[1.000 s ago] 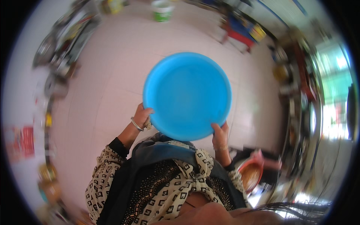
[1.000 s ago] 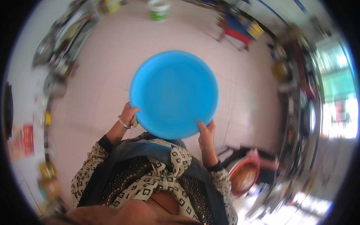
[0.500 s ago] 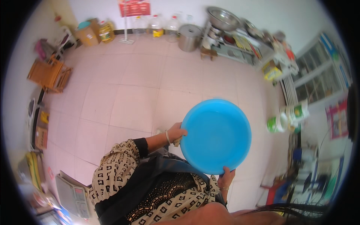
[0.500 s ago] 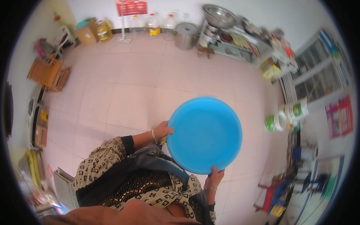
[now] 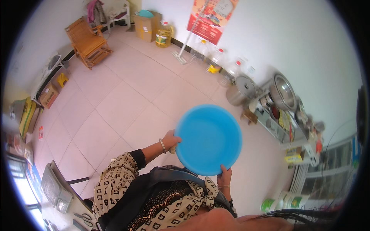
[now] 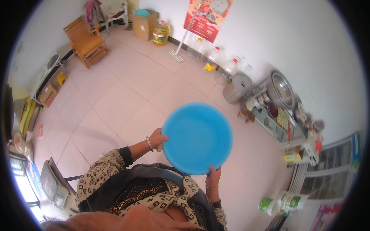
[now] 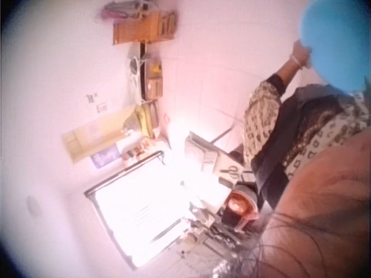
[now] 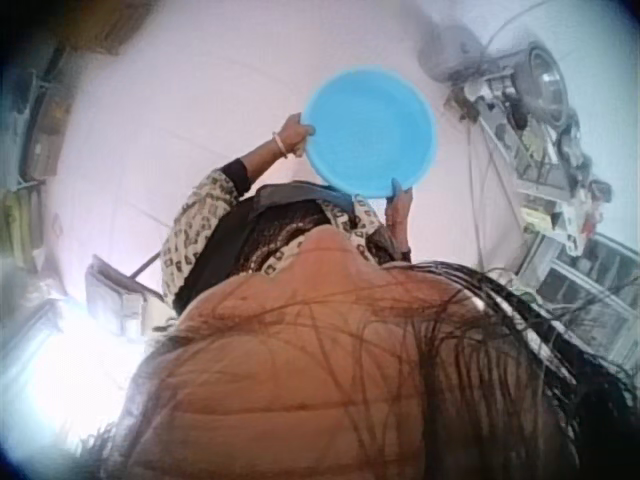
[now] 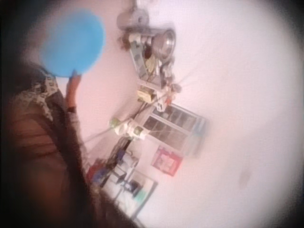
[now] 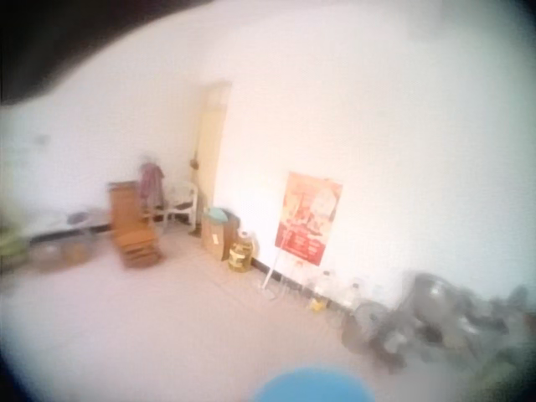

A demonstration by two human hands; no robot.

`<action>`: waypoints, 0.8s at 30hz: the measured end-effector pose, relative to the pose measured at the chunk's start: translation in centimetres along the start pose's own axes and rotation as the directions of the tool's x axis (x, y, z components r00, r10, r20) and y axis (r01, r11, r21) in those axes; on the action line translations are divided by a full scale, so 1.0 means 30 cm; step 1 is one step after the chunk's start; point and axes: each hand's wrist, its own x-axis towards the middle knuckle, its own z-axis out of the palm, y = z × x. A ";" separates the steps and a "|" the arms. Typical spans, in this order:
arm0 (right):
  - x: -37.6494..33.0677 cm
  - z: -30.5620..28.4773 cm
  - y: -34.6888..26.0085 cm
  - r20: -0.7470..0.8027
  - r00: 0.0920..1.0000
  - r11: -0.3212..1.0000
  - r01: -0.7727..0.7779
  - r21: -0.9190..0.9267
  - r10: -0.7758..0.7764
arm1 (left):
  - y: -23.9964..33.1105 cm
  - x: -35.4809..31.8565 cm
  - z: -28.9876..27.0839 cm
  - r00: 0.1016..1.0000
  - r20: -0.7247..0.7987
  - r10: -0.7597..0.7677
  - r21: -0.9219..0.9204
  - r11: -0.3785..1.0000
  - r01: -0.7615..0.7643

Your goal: The person washes a cloth under running water in a blue basin, then carries the basin to a room and places it on the floor. They then handle a yellow bottle and a metal bowl on a table.

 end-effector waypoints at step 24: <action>2.005 1.806 -0.282 0.630 0.621 0.881 -0.262 -0.393 0.466 | 0.785 1.342 -0.992 0.714 -0.682 0.158 -0.149 0.926 -0.347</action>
